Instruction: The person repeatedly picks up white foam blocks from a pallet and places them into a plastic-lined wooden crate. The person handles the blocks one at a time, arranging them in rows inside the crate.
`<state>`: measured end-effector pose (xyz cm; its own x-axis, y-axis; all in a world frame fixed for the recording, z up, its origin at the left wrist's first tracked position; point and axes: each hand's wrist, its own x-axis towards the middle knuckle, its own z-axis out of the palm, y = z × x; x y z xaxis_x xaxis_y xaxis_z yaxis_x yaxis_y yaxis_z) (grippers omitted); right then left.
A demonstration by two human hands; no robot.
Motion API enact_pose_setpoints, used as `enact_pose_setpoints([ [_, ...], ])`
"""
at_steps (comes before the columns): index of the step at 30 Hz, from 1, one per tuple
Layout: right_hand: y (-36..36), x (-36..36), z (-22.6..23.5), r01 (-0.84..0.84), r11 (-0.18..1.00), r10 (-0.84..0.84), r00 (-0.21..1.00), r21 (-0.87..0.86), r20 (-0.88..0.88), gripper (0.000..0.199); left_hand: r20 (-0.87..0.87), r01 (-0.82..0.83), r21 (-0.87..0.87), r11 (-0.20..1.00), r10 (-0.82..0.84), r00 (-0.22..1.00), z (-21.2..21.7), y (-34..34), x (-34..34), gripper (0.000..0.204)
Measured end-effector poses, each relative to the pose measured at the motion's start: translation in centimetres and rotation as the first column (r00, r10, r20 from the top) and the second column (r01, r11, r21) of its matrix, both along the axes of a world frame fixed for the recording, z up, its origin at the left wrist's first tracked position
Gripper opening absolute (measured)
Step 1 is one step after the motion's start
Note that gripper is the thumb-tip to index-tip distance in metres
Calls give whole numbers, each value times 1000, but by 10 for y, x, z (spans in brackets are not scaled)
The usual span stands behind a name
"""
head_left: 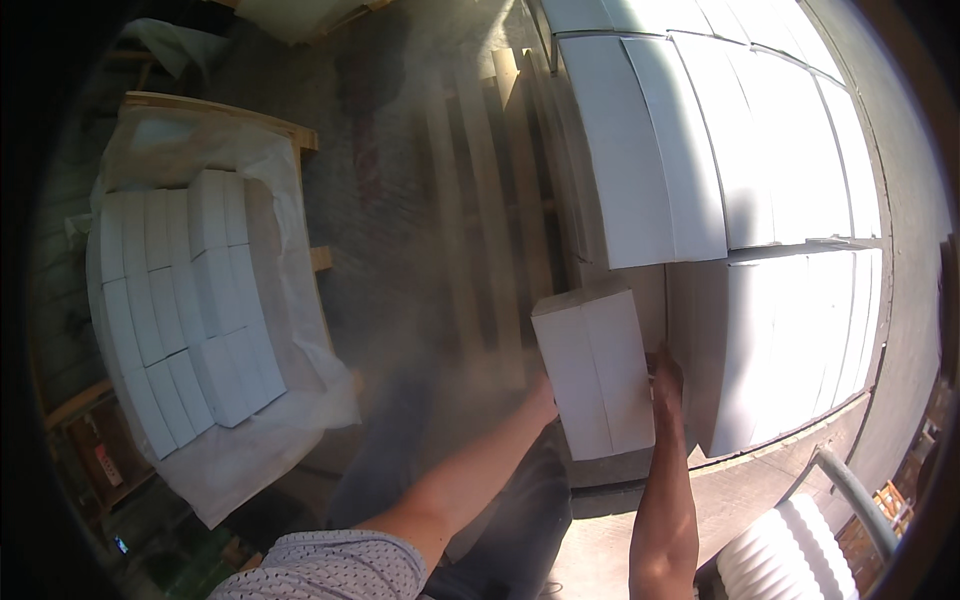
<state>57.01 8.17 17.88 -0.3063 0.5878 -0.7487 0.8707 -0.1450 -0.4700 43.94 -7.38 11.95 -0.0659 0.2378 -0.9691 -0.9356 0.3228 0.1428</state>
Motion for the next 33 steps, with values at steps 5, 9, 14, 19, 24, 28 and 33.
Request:
enact_pose_setpoints([
  [5,0,-6,-11,230,964,-250,953,-131,-172,58,32,-7,27,1000,6,999,-4,-1,-5,54],
  [9,-13,-21,-4,335,901,-392,901,-276,-186,60,87,-10,93,996,2,996,-5,-10,-16,52],
  [14,-24,-35,18,375,906,-397,914,-196,-87,63,97,-18,153,988,3,995,8,-22,-31,50],
  [19,-86,-54,58,317,913,-388,868,-256,-310,52,87,-98,177,979,83,993,49,-66,-56,49],
  [24,-167,-113,110,208,876,-385,845,-435,-372,52,71,-271,203,941,262,962,127,-161,-98,47],
  [28,-214,-167,167,40,910,-207,907,-414,-367,62,62,-465,238,853,464,884,200,-242,-133,46],
  [33,-246,-255,198,-234,891,72,919,-389,-387,57,101,-663,256,703,663,742,245,-307,-186,44],
])
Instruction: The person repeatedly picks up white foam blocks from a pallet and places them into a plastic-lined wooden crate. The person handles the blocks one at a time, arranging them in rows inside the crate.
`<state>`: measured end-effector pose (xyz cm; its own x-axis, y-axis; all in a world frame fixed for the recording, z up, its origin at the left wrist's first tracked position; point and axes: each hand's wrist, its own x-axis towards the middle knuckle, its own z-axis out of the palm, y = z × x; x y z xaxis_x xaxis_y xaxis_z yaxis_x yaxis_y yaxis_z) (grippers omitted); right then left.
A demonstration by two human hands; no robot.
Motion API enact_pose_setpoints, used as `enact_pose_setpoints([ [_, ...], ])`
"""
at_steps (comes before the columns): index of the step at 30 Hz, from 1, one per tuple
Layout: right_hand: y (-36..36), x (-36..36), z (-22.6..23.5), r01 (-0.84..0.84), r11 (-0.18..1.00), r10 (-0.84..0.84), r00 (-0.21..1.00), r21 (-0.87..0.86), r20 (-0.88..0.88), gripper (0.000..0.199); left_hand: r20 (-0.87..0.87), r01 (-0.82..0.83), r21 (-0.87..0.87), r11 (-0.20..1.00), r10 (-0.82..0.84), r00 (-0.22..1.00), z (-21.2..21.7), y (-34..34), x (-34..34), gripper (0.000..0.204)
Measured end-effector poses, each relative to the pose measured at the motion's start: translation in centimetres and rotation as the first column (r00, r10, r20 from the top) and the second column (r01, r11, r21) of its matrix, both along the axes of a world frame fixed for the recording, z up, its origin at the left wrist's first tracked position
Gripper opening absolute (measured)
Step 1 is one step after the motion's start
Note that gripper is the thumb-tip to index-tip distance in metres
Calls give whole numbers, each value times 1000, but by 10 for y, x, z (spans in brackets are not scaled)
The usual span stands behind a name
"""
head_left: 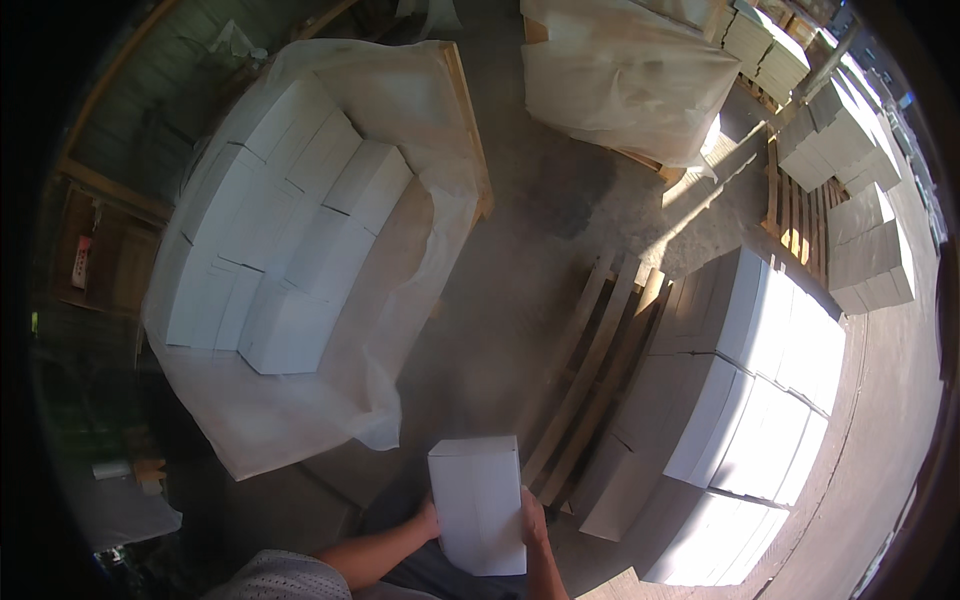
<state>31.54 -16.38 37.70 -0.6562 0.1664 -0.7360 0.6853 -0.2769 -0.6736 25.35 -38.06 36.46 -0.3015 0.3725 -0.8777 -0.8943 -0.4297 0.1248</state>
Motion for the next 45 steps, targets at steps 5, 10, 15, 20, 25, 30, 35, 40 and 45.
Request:
enact_pose_setpoints([
  [5,-18,-111,46,-384,880,404,915,279,-16,45,-48,-205,114,972,212,976,39,-33,-75,43],
  [10,-45,-235,95,-453,864,419,889,222,184,53,-124,-380,111,918,392,911,81,-52,-146,41],
  [15,-73,-320,114,-530,733,639,751,426,-165,62,-181,-516,191,835,547,818,110,-69,-196,45],
  [20,-99,-394,124,-711,593,776,629,378,-34,62,-235,-619,225,752,659,715,130,-81,-231,44],
  [25,-100,-470,129,-846,370,918,397,385,-10,60,-293,-726,228,648,757,584,138,-63,-265,42],
  [30,-96,-532,103,-855,225,974,203,467,-98,57,-474,-836,135,531,776,416,123,-23,-302,41],
  [35,-105,-580,71,-904,102,994,82,414,-65,54,-129,-899,372,232,972,197,104,-14,-330,47],
  [40,-134,-607,37,-818,-34,980,-139,574,-139,49,-103,-935,343,91,993,58,95,-36,-361,51],
  [45,-183,-647,20,-814,-125,981,-188,568,-54,44,-145,-954,293,59,989,16,64,-80,-399,54],
])
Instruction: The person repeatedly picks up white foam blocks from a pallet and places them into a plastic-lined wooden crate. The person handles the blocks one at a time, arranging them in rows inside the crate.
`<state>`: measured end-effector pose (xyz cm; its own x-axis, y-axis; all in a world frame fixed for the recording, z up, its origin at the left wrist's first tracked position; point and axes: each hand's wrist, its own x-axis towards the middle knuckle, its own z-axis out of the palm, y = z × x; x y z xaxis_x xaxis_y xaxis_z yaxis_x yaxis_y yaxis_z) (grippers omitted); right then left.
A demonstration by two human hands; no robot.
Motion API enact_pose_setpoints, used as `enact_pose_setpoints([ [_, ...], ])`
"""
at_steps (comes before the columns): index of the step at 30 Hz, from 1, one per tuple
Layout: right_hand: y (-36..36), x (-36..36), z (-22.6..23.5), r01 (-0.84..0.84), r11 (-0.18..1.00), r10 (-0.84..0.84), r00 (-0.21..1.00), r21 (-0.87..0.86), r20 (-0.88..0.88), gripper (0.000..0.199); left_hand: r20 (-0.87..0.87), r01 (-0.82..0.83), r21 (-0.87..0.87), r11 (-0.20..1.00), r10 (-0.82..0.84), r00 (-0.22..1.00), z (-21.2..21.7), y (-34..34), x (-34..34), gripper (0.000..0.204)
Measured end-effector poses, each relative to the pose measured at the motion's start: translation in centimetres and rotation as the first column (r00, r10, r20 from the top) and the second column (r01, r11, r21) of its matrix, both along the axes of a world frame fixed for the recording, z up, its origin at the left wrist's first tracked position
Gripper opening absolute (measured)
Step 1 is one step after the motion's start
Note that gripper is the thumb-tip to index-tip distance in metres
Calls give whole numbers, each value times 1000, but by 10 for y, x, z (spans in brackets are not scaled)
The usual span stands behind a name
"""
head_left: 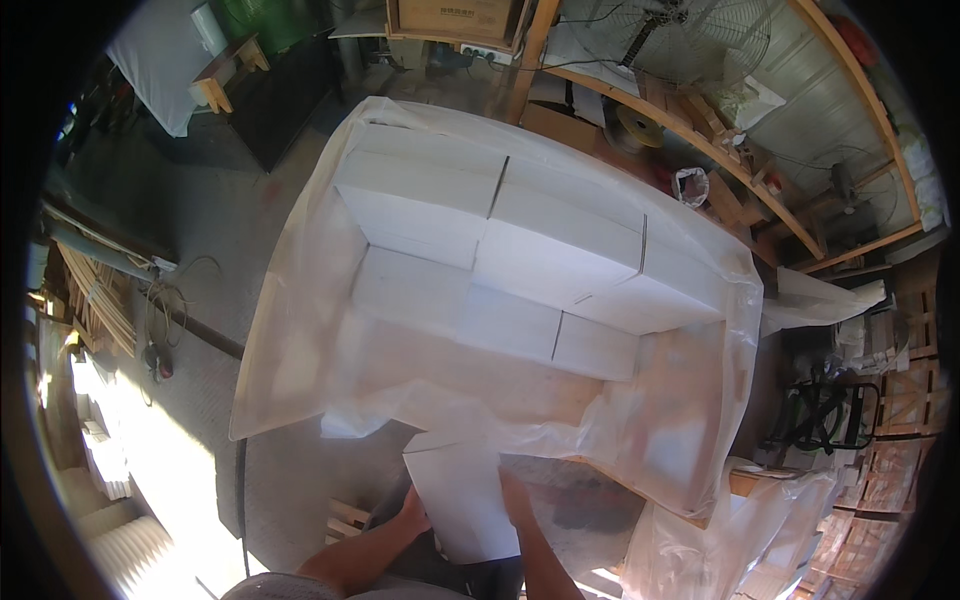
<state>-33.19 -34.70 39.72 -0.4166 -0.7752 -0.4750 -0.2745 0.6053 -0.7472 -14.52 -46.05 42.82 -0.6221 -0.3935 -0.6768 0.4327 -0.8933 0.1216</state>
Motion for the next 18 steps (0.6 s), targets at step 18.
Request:
enact_pose_setpoints([
  [18,-199,-170,-146,-298,886,278,954,356,107,47,184,-485,191,854,454,872,-199,-45,-149,51],
])
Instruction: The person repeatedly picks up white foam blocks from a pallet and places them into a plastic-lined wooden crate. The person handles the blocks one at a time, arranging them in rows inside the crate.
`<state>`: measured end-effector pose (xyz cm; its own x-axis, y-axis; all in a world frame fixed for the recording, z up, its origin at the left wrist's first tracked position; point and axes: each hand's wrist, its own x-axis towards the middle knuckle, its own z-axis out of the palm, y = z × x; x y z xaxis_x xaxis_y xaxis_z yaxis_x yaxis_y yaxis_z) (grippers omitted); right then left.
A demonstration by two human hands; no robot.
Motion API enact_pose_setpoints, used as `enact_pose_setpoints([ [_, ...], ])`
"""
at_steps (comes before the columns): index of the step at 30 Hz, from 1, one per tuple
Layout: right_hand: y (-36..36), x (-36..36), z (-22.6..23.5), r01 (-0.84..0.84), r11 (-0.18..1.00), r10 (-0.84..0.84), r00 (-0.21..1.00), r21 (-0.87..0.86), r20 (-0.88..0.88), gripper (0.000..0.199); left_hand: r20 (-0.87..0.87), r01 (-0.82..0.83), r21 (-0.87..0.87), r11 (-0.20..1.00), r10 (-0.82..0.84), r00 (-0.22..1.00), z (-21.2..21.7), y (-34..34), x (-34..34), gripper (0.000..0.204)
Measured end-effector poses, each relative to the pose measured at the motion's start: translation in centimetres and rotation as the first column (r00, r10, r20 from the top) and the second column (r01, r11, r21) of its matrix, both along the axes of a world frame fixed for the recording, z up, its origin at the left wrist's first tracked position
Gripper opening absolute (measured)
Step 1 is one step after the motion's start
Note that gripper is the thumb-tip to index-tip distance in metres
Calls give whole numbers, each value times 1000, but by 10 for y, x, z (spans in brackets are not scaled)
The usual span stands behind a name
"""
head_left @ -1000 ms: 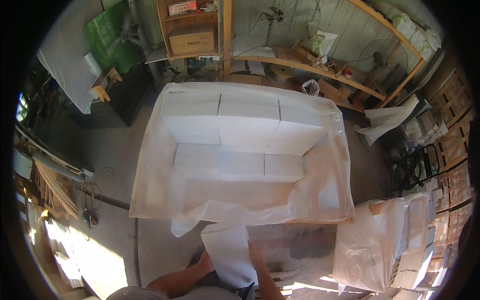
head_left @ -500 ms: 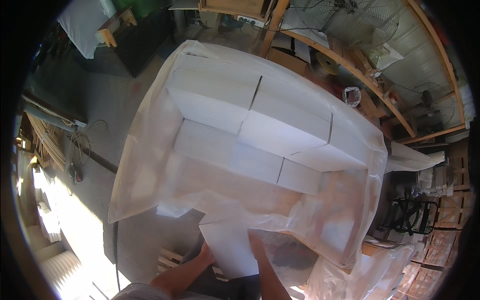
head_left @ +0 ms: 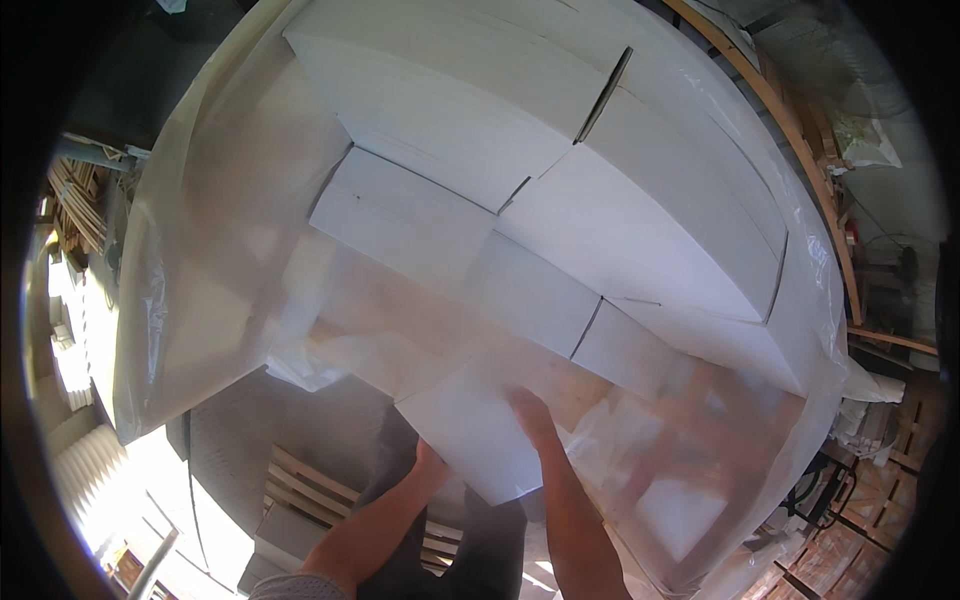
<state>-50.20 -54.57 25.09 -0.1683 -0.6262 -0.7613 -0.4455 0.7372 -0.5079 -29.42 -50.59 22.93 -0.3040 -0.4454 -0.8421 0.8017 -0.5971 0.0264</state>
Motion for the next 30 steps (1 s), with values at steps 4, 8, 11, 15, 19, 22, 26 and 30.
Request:
enact_pose_setpoints([
  [4,-65,-44,14,106,985,-114,992,133,54,52,973,950,-155,272,-123,194,-19,-25,-37,53],
  [8,-138,-74,21,-27,991,28,1000,127,-4,61,840,778,-191,598,-310,445,-47,-59,-94,51],
  [11,-189,-86,13,-121,985,125,992,124,-28,64,527,201,-302,932,-12,850,-71,-89,-125,55],
  [15,-206,-86,-7,-144,973,107,974,-182,-200,59,941,746,-177,641,-112,320,-73,-116,-141,52],
  [19,-142,-81,-18,-131,769,-220,865,-625,-452,49,961,832,-196,519,-67,268,-64,-135,-130,49],
  [22,-69,-91,-26,266,763,-589,662,-589,-464,53,984,796,-139,590,-7,177,-81,-143,-117,48],
  [26,-1,-108,-47,861,481,-862,499,-165,89,57,980,831,-52,554,-133,151,-138,-151,-96,38],
  [30,13,-105,-65,886,461,-845,422,45,329,65,713,540,-328,775,-172,680,-173,-149,-100,34],
])
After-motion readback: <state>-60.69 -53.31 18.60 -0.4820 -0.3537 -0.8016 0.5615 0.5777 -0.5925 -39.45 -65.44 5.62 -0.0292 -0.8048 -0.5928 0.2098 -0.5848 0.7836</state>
